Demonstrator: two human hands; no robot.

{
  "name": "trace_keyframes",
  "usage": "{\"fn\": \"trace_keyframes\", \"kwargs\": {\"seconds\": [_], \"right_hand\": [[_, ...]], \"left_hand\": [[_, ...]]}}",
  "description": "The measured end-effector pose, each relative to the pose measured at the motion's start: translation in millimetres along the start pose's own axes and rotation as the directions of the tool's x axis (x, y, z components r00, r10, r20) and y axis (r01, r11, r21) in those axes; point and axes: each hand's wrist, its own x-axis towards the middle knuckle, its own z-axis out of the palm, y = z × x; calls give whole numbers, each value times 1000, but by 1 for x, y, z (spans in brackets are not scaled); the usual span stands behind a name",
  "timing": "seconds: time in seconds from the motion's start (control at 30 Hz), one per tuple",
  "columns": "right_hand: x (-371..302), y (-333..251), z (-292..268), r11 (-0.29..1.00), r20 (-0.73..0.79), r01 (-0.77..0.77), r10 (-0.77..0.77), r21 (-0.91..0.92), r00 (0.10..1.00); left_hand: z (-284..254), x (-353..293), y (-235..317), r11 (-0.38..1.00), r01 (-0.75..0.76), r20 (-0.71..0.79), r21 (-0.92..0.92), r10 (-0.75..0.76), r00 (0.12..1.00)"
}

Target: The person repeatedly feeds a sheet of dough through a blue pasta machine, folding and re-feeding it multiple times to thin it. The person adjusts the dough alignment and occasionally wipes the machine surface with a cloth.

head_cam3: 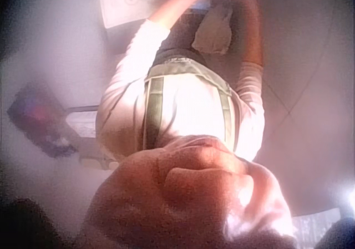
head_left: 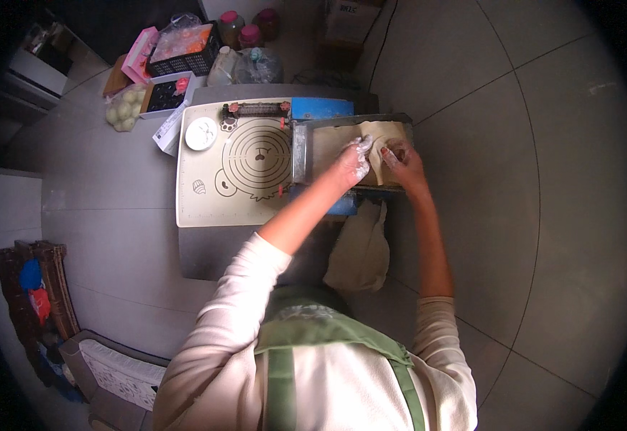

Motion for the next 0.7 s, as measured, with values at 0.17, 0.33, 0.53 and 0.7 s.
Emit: {"fn": "trace_keyframes", "kwargs": {"seconds": [0.17,0.33,0.53,0.7], "right_hand": [[-8,-17,13,988,-201,132,-145,-79,969],[-22,-16,15,985,-201,139,-158,-102,967],[-18,-8,2,979,-101,18,3,205,995],[-16,1,-10,930,-41,-89,111,357,993]], "left_hand": [[7,1,-7,999,-5,-41,-39,3,999],[32,-8,-13,1000,0,1,-11,0,1000],[21,4,-11,998,-25,17,-55,26,1000],[49,-9,-9,996,-33,-50,84,37,998]]}}
